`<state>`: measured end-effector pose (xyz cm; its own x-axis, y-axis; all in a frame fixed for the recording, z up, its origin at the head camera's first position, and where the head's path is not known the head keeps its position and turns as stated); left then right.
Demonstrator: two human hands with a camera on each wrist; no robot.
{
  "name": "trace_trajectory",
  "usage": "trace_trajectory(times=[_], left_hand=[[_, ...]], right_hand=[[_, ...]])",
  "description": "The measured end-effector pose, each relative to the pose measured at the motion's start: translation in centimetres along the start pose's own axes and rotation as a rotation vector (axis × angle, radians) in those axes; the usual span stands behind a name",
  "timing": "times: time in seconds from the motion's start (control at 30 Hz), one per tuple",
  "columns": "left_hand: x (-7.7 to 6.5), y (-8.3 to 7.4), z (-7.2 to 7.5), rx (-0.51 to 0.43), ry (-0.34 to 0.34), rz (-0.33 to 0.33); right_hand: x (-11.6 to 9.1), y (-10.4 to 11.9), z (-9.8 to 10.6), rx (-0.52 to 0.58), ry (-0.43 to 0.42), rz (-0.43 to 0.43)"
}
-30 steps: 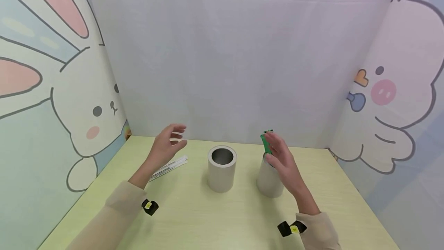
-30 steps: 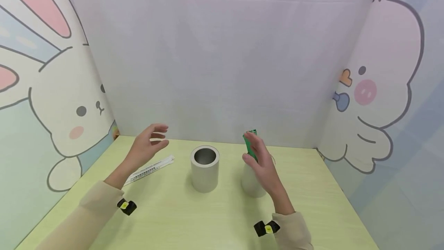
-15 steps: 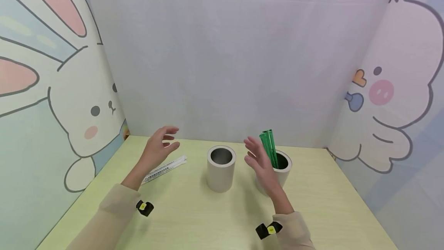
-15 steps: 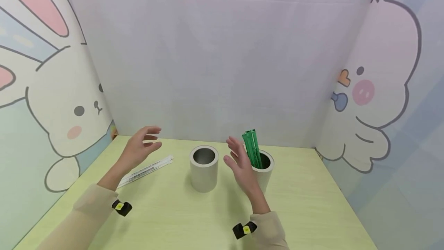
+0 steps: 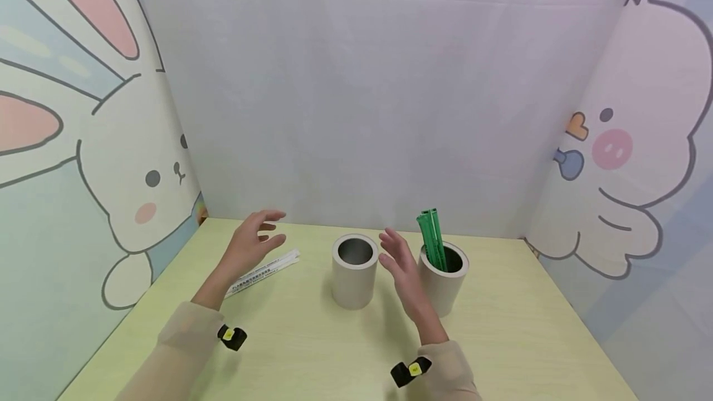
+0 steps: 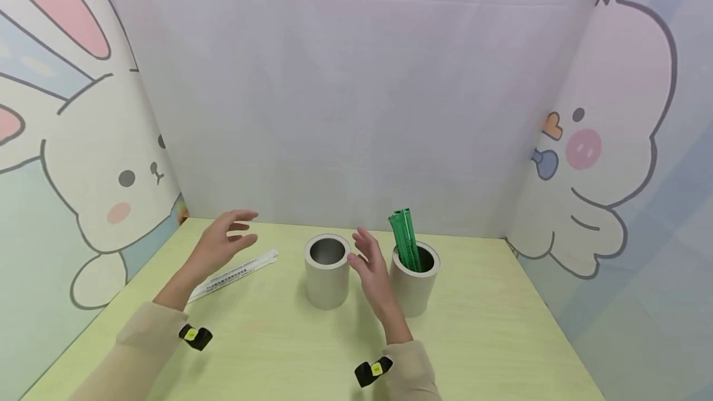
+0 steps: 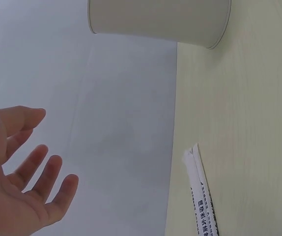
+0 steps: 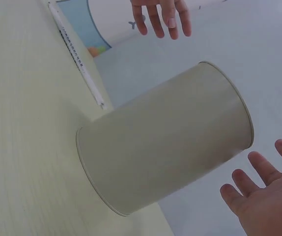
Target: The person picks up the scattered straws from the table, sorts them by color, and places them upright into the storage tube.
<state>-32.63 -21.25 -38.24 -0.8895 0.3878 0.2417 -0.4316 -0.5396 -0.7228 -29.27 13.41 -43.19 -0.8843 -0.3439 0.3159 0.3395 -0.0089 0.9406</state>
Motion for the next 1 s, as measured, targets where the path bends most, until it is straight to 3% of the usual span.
trace_trajectory(times=[0.5, 1.0], left_hand=[[-0.6, 1.1, -0.4, 0.027, 0.029, 0.005], [-1.1, 2.5, -0.2, 0.056, 0.054, 0.023]], right_hand=[[0.3, -3.2, -0.6, 0.031, 0.015, -0.076], [0.3, -3.6, -1.0, 0.068, 0.076, -0.073]])
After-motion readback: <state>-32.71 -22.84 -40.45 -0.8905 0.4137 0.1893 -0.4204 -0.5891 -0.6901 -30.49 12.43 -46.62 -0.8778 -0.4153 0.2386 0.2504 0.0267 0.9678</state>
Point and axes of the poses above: each hand's wrist, its own x-axis towards the middle knuckle, its own z-axis out of the back of the hand, y = z × x, the point moved 3 cm from there along x, towards the middle knuckle, and after that the axes turned 14 degrees about y, right-handed, at the moved point
